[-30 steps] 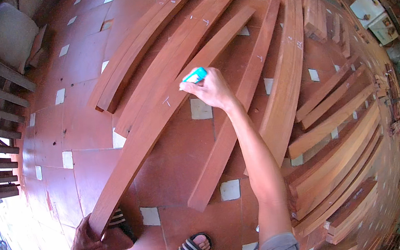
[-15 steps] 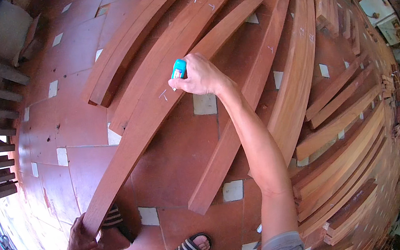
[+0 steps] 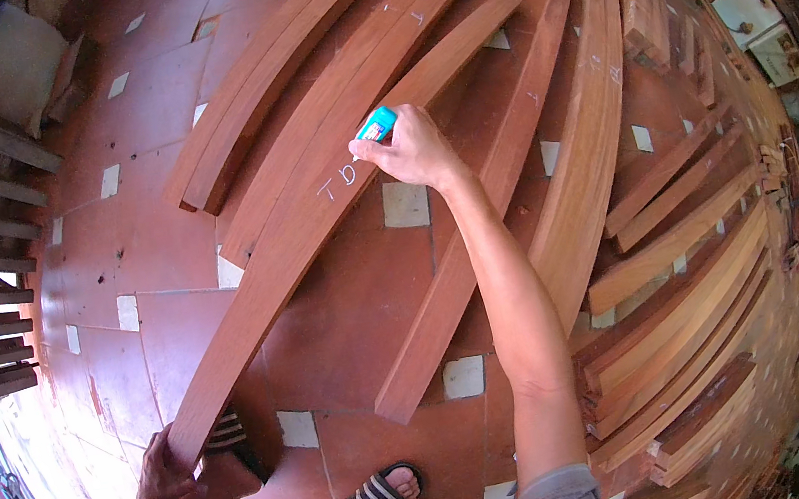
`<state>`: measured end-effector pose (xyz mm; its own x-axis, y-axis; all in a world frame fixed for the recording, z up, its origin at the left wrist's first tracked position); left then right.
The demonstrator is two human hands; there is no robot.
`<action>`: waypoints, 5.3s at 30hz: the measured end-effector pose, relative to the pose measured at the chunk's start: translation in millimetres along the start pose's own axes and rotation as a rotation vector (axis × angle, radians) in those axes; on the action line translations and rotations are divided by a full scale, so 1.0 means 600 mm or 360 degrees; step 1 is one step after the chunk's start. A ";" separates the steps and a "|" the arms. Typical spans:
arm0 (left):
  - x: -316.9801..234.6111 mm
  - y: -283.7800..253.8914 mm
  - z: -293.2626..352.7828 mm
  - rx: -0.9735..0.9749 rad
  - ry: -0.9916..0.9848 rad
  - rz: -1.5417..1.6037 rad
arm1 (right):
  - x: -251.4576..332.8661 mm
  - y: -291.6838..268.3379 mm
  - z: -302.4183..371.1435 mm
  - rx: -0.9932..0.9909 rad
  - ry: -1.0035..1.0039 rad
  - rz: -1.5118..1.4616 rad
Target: The person sits on the floor and uses a marker to label long wooden planks with numbers. They pick up each plank, write on it, and place it back in a row.
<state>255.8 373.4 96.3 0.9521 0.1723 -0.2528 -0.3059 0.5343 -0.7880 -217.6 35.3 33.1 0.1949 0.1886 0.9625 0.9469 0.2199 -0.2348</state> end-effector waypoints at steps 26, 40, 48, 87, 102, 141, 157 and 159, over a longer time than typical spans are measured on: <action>-0.166 0.125 -0.192 -0.0328 0.0586 0.0021 | 0.098 0.114 0.482 -0.1015 0.0296 -0.0697; -0.564 0.247 -0.210 -0.0916 0.1001 -0.0397 | 0.135 0.118 0.724 -0.1813 0.0599 -0.0606; -0.495 0.291 -0.235 0.0019 0.0703 0.0182 | 0.126 0.137 0.718 -0.1986 0.0302 -0.0870; -0.791 0.371 -0.171 0.1424 0.0216 0.1392 | 0.161 0.483 1.233 -0.1385 0.1155 -0.3130; -0.775 0.481 -0.223 0.1023 0.0935 0.1548 | 0.232 0.265 1.343 -0.1618 0.1743 -0.1170; -0.786 0.407 -0.257 0.1030 0.0333 0.1035 | 0.142 0.476 1.131 -0.2334 0.1426 -0.1645; -0.491 0.103 -0.317 -0.1347 0.0775 0.0434 | 0.142 0.279 0.835 -0.1823 0.1041 -0.0928; -0.365 0.087 -0.324 -0.1452 0.0157 0.0240 | 0.109 0.244 0.775 -0.1623 0.1201 -0.0221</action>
<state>31.6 202.6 1.1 0.9107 0.0937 -0.4022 -0.3474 -0.3526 -0.8689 -185.2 525.1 -1.7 -0.1420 -0.4388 0.8873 0.6724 -0.7006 -0.2388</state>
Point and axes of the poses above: each hand's wrist, its own z-axis away from the middle knuckle, its own y-axis out of the palm, x = y × z, the point moved 6 cm from there along -z, towards the middle knuckle, and after that the axes turned 14 degrees about -z, right-handed, at the moved point
